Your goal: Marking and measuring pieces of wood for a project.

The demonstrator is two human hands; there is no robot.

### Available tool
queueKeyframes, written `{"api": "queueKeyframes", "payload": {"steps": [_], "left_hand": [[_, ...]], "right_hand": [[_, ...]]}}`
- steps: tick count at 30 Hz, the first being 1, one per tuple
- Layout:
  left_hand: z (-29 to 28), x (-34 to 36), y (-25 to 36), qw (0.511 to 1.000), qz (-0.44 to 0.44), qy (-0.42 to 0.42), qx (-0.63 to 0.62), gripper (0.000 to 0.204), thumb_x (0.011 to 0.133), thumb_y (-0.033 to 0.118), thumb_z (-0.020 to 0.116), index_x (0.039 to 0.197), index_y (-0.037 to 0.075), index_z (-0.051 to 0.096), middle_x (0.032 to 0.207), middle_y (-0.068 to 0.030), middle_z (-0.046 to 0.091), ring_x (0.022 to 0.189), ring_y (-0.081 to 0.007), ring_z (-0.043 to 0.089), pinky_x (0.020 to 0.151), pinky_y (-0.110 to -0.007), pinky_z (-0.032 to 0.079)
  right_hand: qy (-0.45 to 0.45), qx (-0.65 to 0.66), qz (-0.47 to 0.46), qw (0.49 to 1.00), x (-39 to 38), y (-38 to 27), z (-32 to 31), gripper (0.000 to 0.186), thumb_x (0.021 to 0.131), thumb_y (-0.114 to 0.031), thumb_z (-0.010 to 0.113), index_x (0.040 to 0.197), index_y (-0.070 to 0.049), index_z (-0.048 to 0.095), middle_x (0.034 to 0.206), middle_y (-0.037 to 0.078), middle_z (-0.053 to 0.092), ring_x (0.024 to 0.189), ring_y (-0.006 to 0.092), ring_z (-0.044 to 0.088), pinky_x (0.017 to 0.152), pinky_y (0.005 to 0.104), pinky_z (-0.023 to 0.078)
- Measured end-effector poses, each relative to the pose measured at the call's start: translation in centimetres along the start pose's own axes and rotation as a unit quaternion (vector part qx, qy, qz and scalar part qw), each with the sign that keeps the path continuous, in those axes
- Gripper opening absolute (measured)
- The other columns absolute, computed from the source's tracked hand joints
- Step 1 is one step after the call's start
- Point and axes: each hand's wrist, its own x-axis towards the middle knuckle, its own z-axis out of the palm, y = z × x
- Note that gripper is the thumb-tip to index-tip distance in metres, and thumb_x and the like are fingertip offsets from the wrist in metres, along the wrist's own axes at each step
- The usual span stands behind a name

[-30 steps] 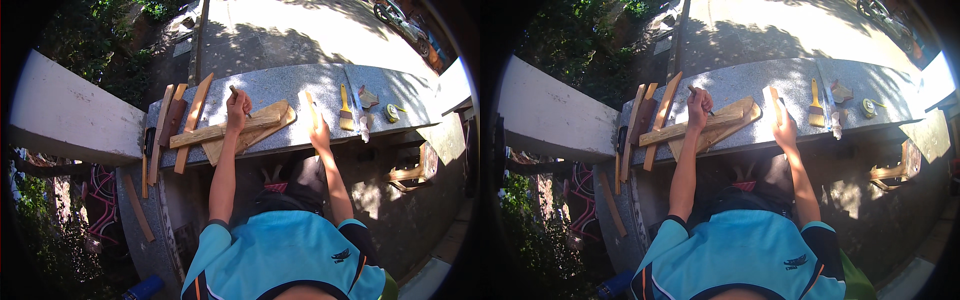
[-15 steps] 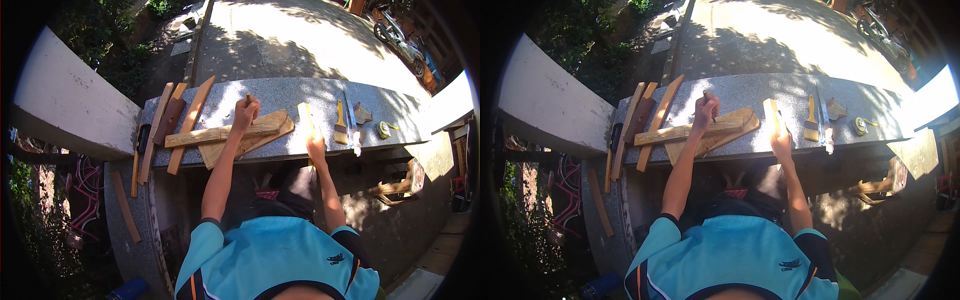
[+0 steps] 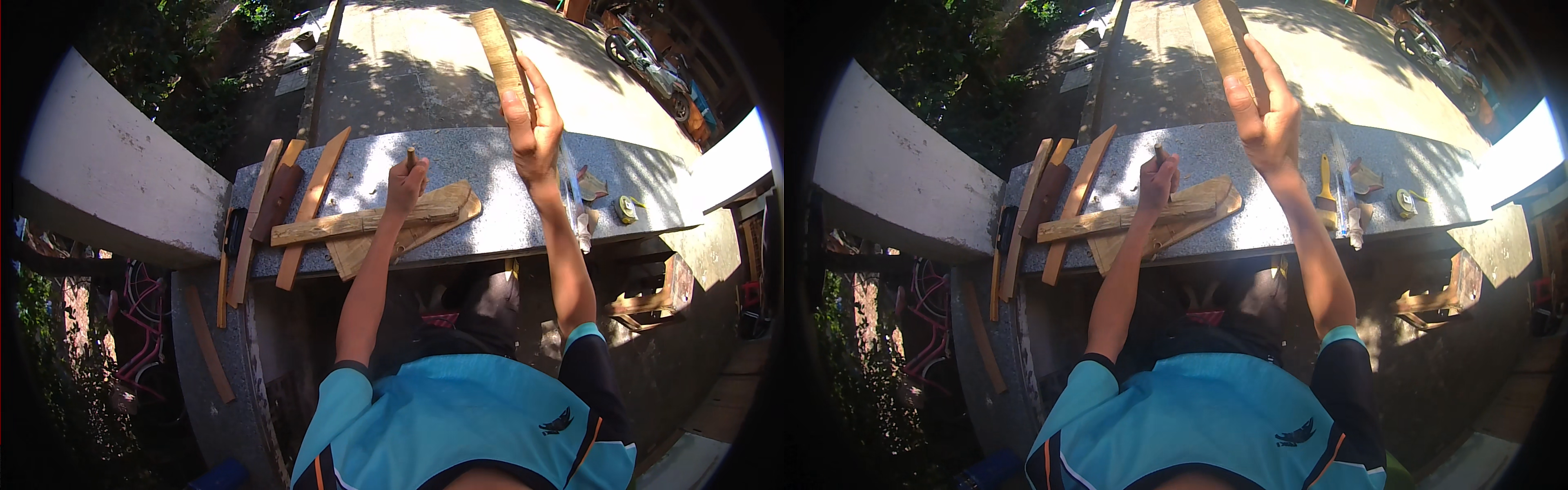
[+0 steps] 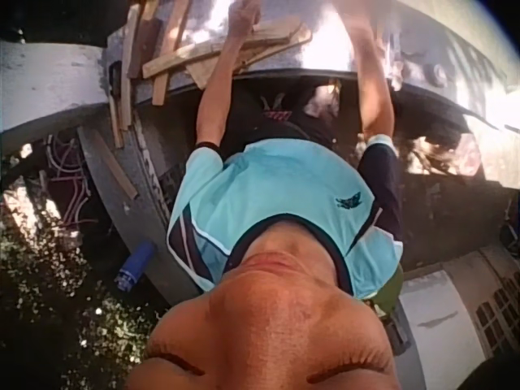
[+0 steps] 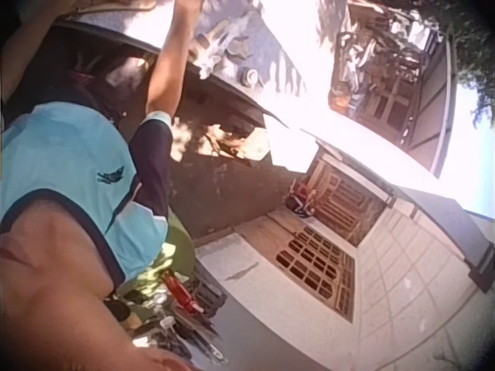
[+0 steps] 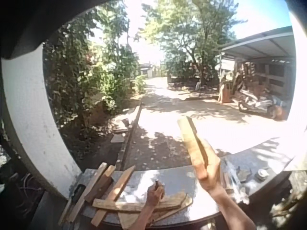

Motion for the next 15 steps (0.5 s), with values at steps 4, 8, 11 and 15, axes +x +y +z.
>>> {"api": "queueKeyframes", "payload": {"steps": [4,8,11,15], "left_hand": [[-0.1,-0.2,0.3,0.999,-0.031,0.004,0.009,0.029,0.088,0.018,0.05,0.062,0.011,0.04,0.047,0.0046,0.038,0.038,-0.0026,0.033,0.035,-0.02,0.026],[-0.3,0.2,0.4,0.998,-0.054,-0.008,-0.005,0.029,0.088,0.02,0.051,0.062,0.011,0.04,0.046,0.0046,0.038,0.037,-0.0025,0.033,0.034,-0.021,0.026],[0.1,0.6,0.2,0.998,-0.064,-0.011,0.007,0.028,0.087,0.018,0.051,0.062,0.012,0.04,0.046,0.0054,0.036,0.036,-0.0026,0.03,0.034,-0.02,0.023],[-0.5,1.0,0.0,0.996,-0.084,-0.001,-0.011,0.028,0.087,0.02,0.051,0.062,0.013,0.041,0.047,0.0054,0.035,0.036,-0.0029,0.029,0.033,-0.02,0.022]], "right_hand": [[-0.305,-0.115,-0.075,0.942,-1.7,6.1,2.5,0.041,0.081,-0.027,0.056,0.114,-0.003,0.055,0.072,0.013,0.062,0.059,0.0119,0.055,0.058,0.0269,0.046],[-0.221,-0.034,0.139,0.965,0.2,4.2,1.6,0.037,0.081,-0.029,0.055,0.106,-0.003,0.061,0.074,0.011,0.063,0.063,0.0122,0.055,0.062,0.0261,0.045],[0.089,0.072,0.079,0.99,-0.1,3.7,2.4,0.04,0.082,-0.027,0.056,0.114,-0.002,0.055,0.088,0.008,0.062,0.068,0.0097,0.054,0.063,0.0243,0.045],[-0.255,-0.094,0.042,0.962,-1.4,6.6,3.6,0.031,0.078,-0.019,0.059,0.105,-0.003,0.061,0.084,0.011,0.065,0.072,0.013,0.056,0.067,0.0261,0.045]]}}
